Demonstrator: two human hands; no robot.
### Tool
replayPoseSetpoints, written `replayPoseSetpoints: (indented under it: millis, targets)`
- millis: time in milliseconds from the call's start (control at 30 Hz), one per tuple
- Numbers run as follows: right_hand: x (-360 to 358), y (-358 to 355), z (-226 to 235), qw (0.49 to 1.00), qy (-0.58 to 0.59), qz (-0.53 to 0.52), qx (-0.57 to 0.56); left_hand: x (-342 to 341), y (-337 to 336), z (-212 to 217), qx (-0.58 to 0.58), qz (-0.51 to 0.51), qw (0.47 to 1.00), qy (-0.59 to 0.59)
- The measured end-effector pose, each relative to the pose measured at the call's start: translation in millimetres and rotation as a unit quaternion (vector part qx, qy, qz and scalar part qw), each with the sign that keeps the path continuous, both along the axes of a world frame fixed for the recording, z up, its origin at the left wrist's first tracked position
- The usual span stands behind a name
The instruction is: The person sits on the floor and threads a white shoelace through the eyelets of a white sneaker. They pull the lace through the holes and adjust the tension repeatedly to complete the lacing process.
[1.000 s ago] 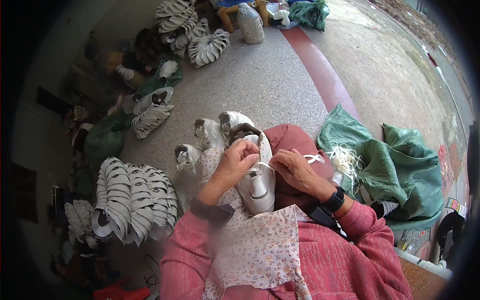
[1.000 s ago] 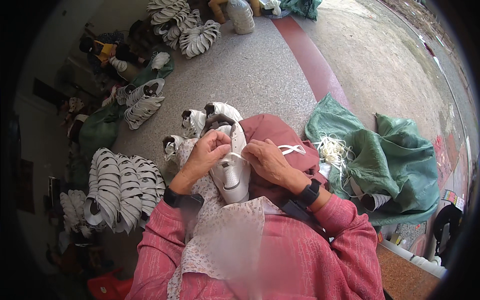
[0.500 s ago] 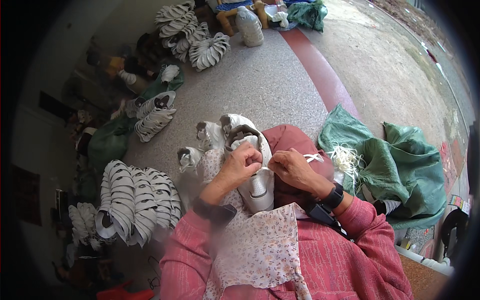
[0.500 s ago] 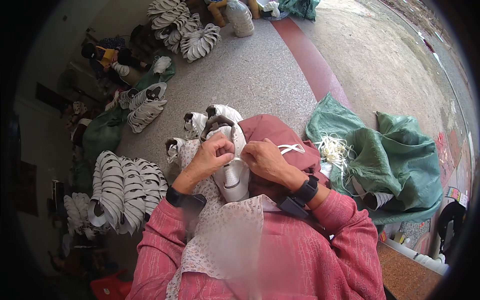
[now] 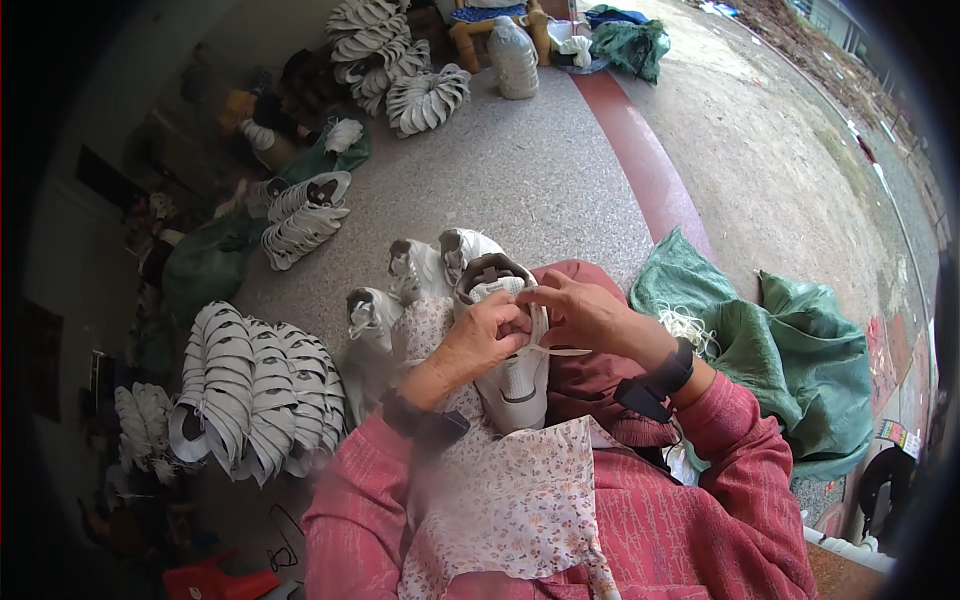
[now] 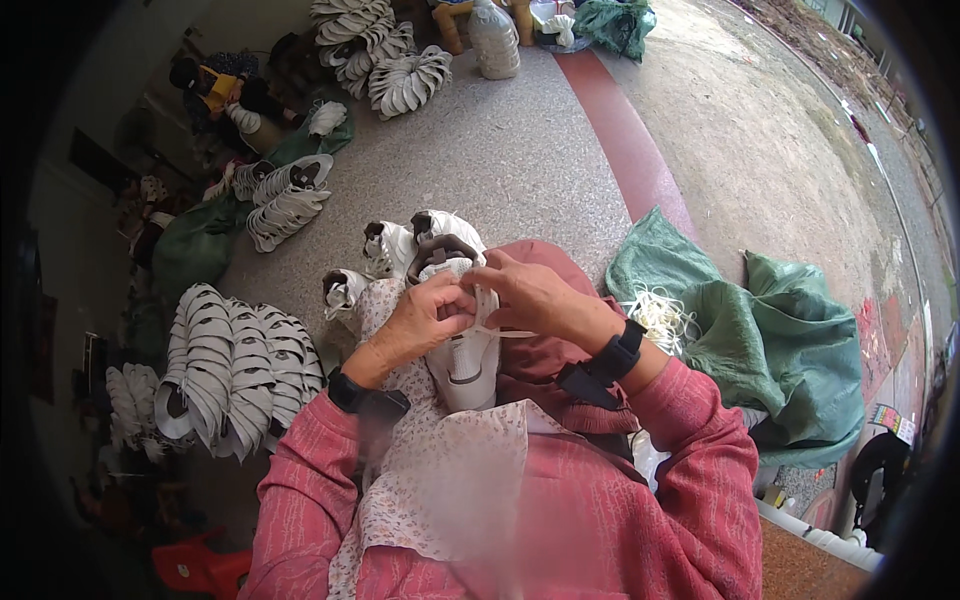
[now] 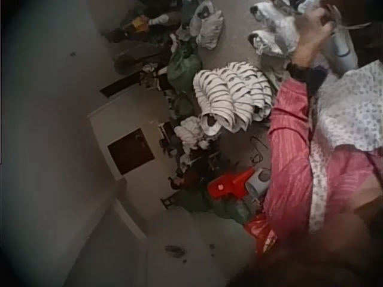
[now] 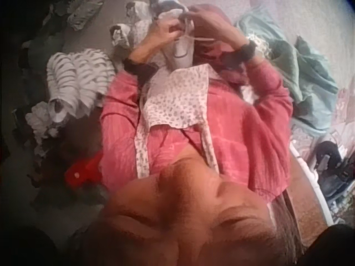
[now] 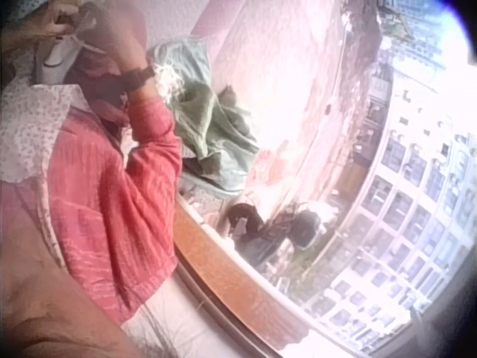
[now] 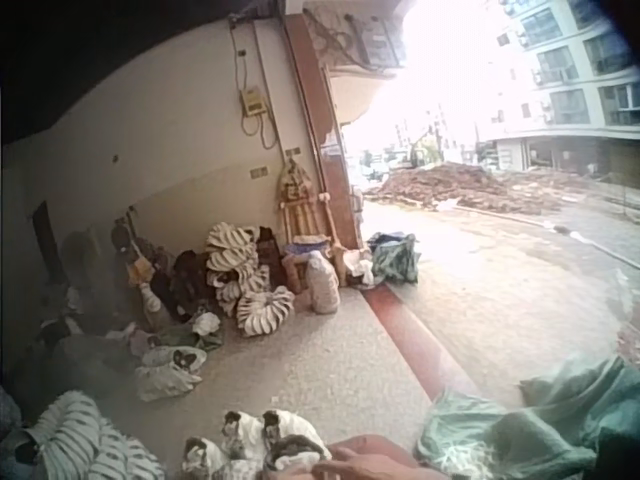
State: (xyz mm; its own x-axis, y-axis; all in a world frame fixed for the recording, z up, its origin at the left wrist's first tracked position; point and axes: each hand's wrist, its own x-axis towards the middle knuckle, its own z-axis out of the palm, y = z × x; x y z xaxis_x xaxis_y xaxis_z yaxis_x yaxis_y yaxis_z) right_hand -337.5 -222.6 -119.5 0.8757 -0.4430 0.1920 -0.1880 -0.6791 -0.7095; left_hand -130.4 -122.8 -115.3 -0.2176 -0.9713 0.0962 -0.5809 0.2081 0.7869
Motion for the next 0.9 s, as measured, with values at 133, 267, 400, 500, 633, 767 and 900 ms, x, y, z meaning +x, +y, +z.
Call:
replayPoseSetpoints:
  millis: [133,267,400,500,633,767,900]
  targets:
    - [4.7,-11.2,-4.7,0.999,-0.013,0.035,0.017,-0.5,-0.1,0.0,-0.001,-0.007,1.0,-0.005]
    - [7.2,-15.9,-13.1,0.996,-0.052,0.051,0.058,1.6,-0.5,-2.5,-0.011,-0.014,1.0,-0.004]
    - [9.0,-15.3,-7.7,0.991,-0.079,0.066,0.082,1.3,0.0,-4.2,-0.036,-0.017,0.999,-0.016]
    - [10.2,-18.6,-1.8,0.99,-0.062,0.083,0.092,2.3,0.1,-4.6,-0.151,-0.031,0.983,-0.094]
    - [10.6,-20.8,2.4,0.992,-0.041,0.1,0.062,42.5,-5.0,20.7,-0.351,0.015,0.892,-0.285]
    - [7.2,-20.6,1.7,0.992,-0.031,0.081,0.087,200.9,-9.0,75.1,-0.342,0.236,0.73,-0.543]
    - [19.4,-21.9,-4.9,0.995,-0.04,0.082,0.042,307.3,47.3,105.2,-0.277,0.404,0.705,-0.513]
